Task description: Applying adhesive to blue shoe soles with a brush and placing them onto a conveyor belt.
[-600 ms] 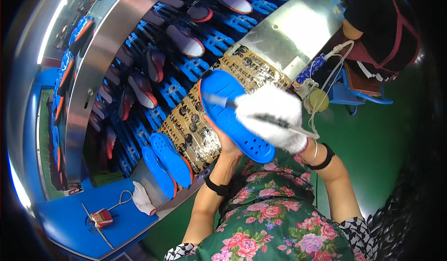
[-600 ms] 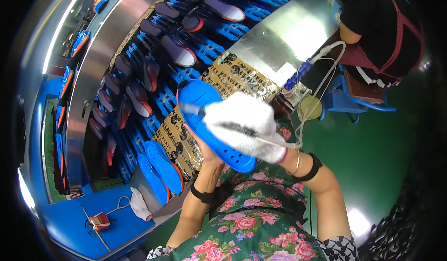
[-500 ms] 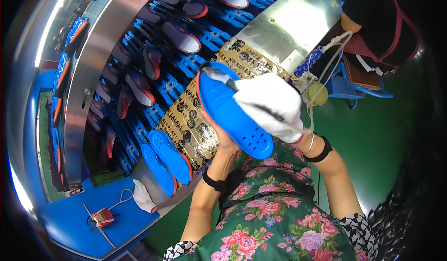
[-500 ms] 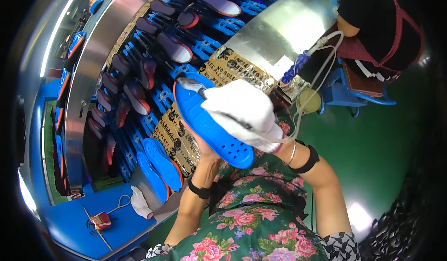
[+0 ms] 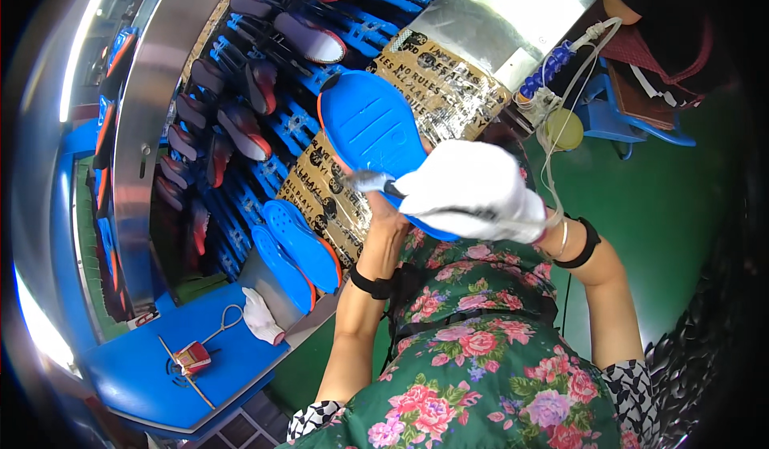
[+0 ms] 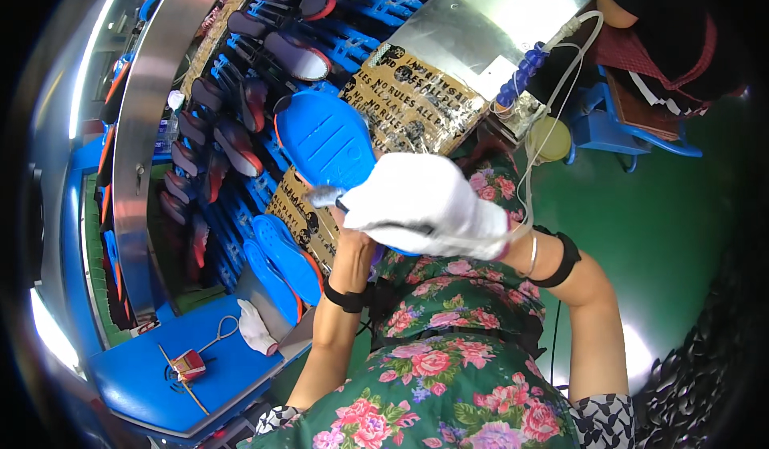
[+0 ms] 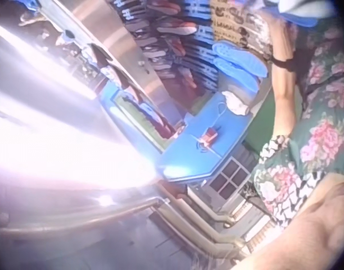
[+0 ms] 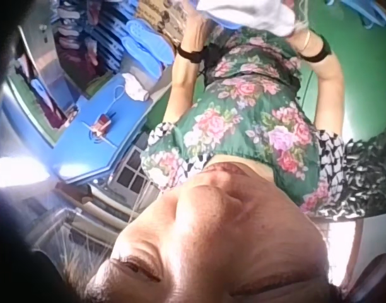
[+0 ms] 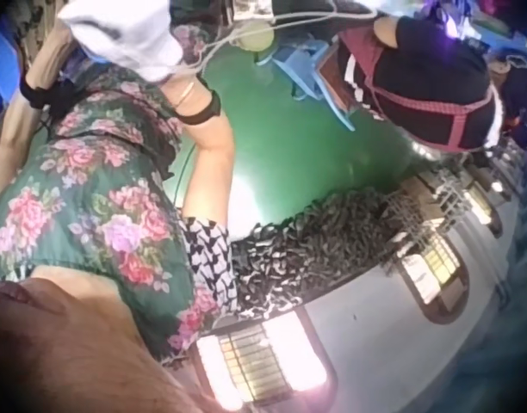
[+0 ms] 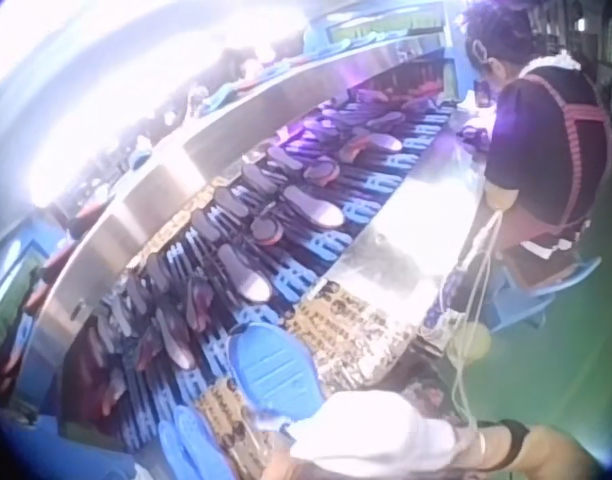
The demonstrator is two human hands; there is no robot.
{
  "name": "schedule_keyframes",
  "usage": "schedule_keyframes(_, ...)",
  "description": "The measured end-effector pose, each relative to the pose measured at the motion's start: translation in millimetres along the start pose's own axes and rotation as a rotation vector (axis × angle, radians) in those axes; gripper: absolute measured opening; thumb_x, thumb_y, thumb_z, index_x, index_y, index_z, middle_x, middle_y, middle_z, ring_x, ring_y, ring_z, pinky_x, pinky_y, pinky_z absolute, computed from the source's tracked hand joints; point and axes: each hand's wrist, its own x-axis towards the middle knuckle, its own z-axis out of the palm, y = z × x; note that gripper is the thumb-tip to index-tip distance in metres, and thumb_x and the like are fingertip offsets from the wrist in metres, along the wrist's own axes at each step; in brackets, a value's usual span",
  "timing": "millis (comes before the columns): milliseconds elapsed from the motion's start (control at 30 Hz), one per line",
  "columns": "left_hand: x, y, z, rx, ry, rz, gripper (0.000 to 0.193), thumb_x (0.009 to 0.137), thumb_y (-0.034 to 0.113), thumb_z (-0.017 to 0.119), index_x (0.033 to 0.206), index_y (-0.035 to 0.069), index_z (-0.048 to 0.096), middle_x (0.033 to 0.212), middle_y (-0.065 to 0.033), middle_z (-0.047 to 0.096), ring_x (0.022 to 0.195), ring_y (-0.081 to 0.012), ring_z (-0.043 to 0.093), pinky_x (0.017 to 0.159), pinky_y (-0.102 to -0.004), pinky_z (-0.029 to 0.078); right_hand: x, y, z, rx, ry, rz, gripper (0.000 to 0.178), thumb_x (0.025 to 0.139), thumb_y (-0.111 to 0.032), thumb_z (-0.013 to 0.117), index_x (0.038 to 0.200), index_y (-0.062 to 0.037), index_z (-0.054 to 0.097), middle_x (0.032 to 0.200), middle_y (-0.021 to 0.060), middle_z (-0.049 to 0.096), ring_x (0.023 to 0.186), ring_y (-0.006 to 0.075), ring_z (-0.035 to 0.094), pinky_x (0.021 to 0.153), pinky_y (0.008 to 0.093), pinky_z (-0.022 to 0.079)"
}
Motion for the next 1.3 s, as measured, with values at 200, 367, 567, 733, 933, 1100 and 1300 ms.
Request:
schedule_keyframes(200, 8.5, 7.5, 37.4, -0.110, 0.237, 0.024, 0.111, 0.073, 0.098, 0.035, 0.130, 0.004, 0.051, 0.109, -0.0190, 0.067, 0.095, -0.0295, 0.067, 0.081, -0.0432, 0.058, -2.9, 5.1, -8.2, -0.123, 0.035, -0.008, 0.019, 0.077, -0.007, 0.080, 0.096, -0.0087, 0.078, 0.100, 0.0100, 0.076, 0.083, 0.0265, 0.072, 0.075, 0.0354, 0.057)
schedule_keyframes(367, 12.6, 10.3, 22.0, -0.194, -0.159, -0.049, 0.113, 0.073, 0.098, 0.036, 0.133, 0.003, 0.048, 0.103, -0.0221, 0.067, 0.087, -0.0334, 0.069, 0.074, -0.0471, 0.060, -11.3, 2.2, -3.6, 0.188, 0.007, 0.225, 0.015, 0.079, -0.010, 0.079, 0.095, -0.0095, 0.078, 0.094, 0.0089, 0.076, 0.083, 0.0234, 0.071, 0.075, 0.0339, 0.057)
schedule_keyframes(567, 18.8, 17.0, 28.2, -0.111, -0.122, -0.086, 0.112, 0.072, 0.099, 0.038, 0.113, -0.003, 0.059, 0.094, -0.0177, 0.067, 0.092, -0.0309, 0.065, 0.081, -0.0460, 0.056, -28.1, 2.7, 7.8, -0.129, 0.034, 0.026, 0.023, 0.077, -0.011, 0.081, 0.100, -0.0119, 0.077, 0.100, 0.0069, 0.075, 0.081, 0.0243, 0.070, 0.075, 0.0360, 0.057)
schedule_keyframes(733, 26.6, 26.4, 16.6, -0.161, -0.281, -0.022, 0.108, 0.074, 0.095, 0.043, 0.121, -0.001, 0.056, 0.100, -0.0148, 0.069, 0.100, -0.0324, 0.062, 0.093, -0.0471, 0.051, -25.8, 5.6, 2.3, 0.137, 0.120, 0.265, 0.018, 0.077, -0.010, 0.082, 0.094, -0.0117, 0.077, 0.095, 0.0066, 0.075, 0.082, 0.0237, 0.070, 0.073, 0.0349, 0.057)
schedule_keyframes(933, 34.4, 31.4, 16.8, -0.146, -0.248, 0.046, 0.108, 0.073, 0.095, 0.046, 0.125, 0.000, 0.055, 0.099, -0.0129, 0.068, 0.095, -0.0296, 0.063, 0.088, -0.0468, 0.052, -31.6, -8.2, 8.5, 0.072, 0.031, 0.117, 0.020, 0.076, -0.009, 0.083, 0.095, -0.0104, 0.076, 0.094, 0.0063, 0.074, 0.083, 0.0236, 0.070, 0.071, 0.0358, 0.057)
schedule_keyframes(1100, 38.9, 38.3, 19.7, -0.027, -0.277, 0.085, 0.099, 0.080, 0.088, 0.048, 0.126, 0.000, 0.052, 0.103, -0.0128, 0.065, 0.088, -0.0240, 0.062, 0.085, -0.0407, 0.051, -34.3, 0.7, 0.2, -0.044, 0.096, 0.099, 0.022, 0.076, -0.005, 0.081, 0.097, -0.0075, 0.076, 0.097, 0.0102, 0.076, 0.081, 0.0257, 0.071, 0.071, 0.0362, 0.057)
schedule_keyframes(1300, 43.7, 40.8, 21.7, -0.325, -0.195, 0.021, 0.112, 0.071, 0.098, 0.038, 0.120, -0.001, 0.057, 0.095, -0.0159, 0.066, 0.083, -0.0298, 0.064, 0.079, -0.0432, 0.055, -41.7, -6.6, 1.8, 0.364, 0.033, 0.354, 0.019, 0.077, -0.010, 0.082, 0.095, -0.0098, 0.076, 0.095, 0.0071, 0.075, 0.085, 0.0241, 0.071, 0.076, 0.0339, 0.057)
